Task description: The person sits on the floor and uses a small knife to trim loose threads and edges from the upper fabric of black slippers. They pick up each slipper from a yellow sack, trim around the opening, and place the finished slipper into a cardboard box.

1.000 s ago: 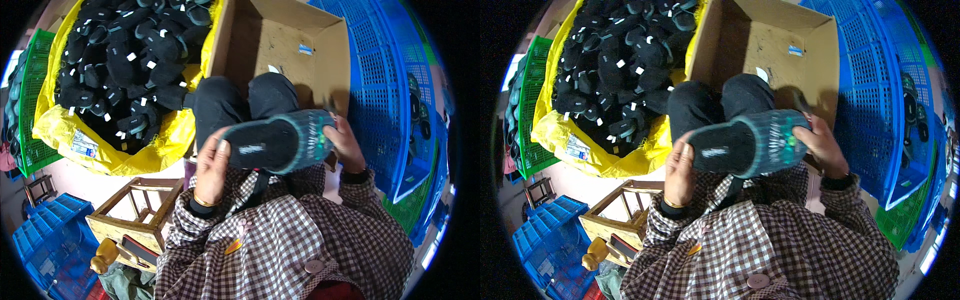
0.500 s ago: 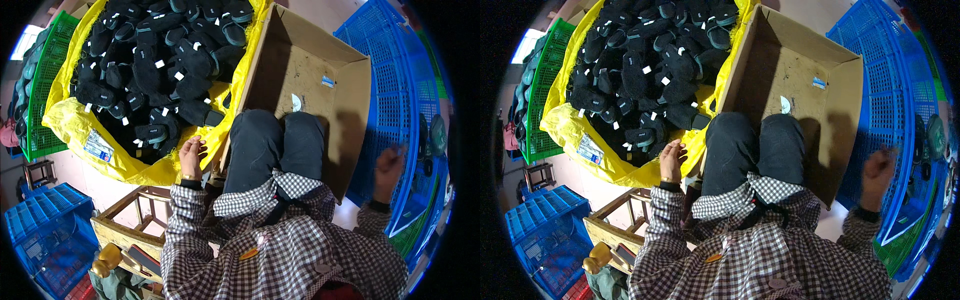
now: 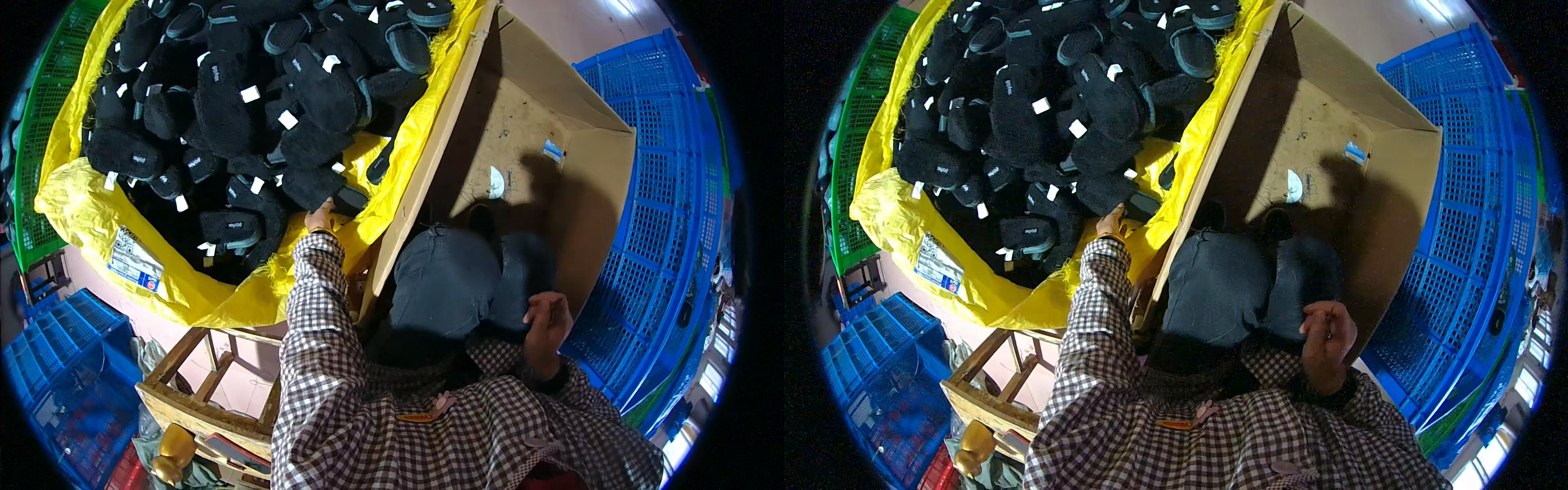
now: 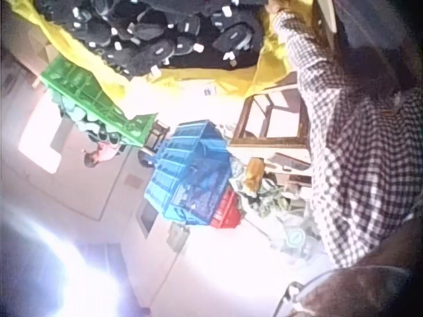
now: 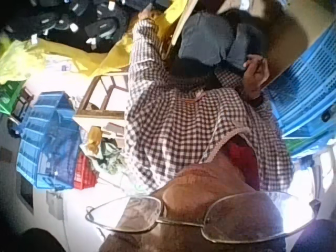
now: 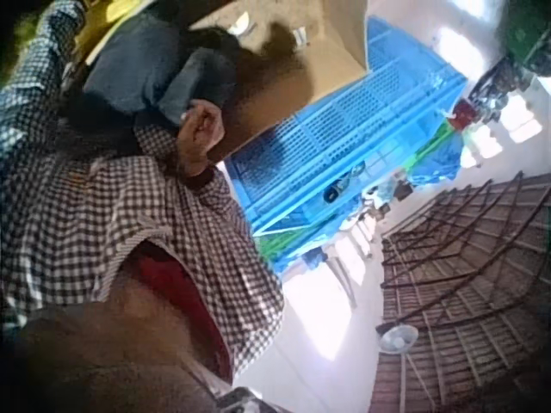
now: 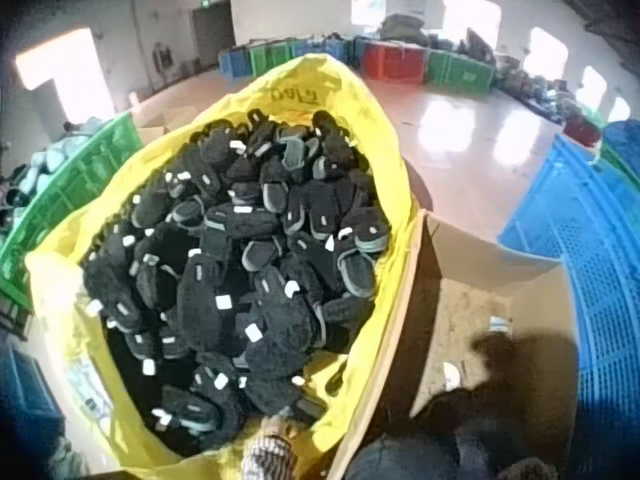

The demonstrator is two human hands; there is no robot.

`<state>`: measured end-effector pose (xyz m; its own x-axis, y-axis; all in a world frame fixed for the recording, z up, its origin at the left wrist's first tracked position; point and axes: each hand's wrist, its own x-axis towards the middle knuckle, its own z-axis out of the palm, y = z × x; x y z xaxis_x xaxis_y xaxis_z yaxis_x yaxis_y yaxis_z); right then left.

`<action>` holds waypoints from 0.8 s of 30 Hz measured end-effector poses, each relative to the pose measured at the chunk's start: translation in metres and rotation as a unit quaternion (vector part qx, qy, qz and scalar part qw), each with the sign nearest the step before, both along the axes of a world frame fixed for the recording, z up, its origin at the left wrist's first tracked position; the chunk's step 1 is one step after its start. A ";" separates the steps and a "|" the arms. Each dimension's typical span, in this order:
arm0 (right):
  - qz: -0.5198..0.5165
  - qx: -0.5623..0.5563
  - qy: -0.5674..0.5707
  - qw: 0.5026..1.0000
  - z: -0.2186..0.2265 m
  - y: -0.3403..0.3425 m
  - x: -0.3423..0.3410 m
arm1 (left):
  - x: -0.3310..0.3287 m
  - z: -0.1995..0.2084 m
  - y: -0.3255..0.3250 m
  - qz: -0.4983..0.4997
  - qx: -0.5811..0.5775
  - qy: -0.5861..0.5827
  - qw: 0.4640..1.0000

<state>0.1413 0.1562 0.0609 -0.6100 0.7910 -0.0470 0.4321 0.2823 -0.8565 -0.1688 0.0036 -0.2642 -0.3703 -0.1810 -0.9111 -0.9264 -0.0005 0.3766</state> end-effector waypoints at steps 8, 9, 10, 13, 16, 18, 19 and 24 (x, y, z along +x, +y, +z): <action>0.035 0.145 0.000 0.989 -0.005 -0.007 -0.009 | 0.013 0.024 0.002 0.059 0.080 0.185 0.978; 0.026 0.133 0.003 0.991 -0.003 -0.008 -0.006 | 0.017 0.033 -0.009 0.040 0.140 0.247 0.958; 0.021 0.131 -0.001 0.991 -0.001 -0.008 -0.004 | 0.025 0.042 -0.018 0.047 0.168 0.295 0.939; 0.004 0.098 -0.001 0.995 -0.002 -0.004 -0.004 | 0.031 0.121 -0.036 0.014 0.185 0.391 0.901; -0.006 0.003 0.008 1.000 0.004 0.004 -0.007 | 0.042 0.224 -0.051 -0.116 0.162 0.439 0.876; -0.024 -0.065 0.013 0.998 0.015 0.011 -0.015 | 0.051 0.271 -0.068 -0.302 0.025 0.474 0.826; -0.009 -0.077 0.014 0.997 0.027 0.014 -0.021 | 0.059 0.300 -0.071 -0.365 0.026 0.491 0.791; 0.168 -0.085 0.111 0.976 0.065 0.019 -0.035 | 0.106 0.376 -0.061 -0.549 0.083 0.528 0.643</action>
<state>0.1058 0.1755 0.1263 -0.8435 0.5372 0.0017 0.1389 0.2211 -0.9653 -0.0631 -0.0573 0.1115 -0.6203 0.7841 -0.0198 0.3694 0.3143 0.8745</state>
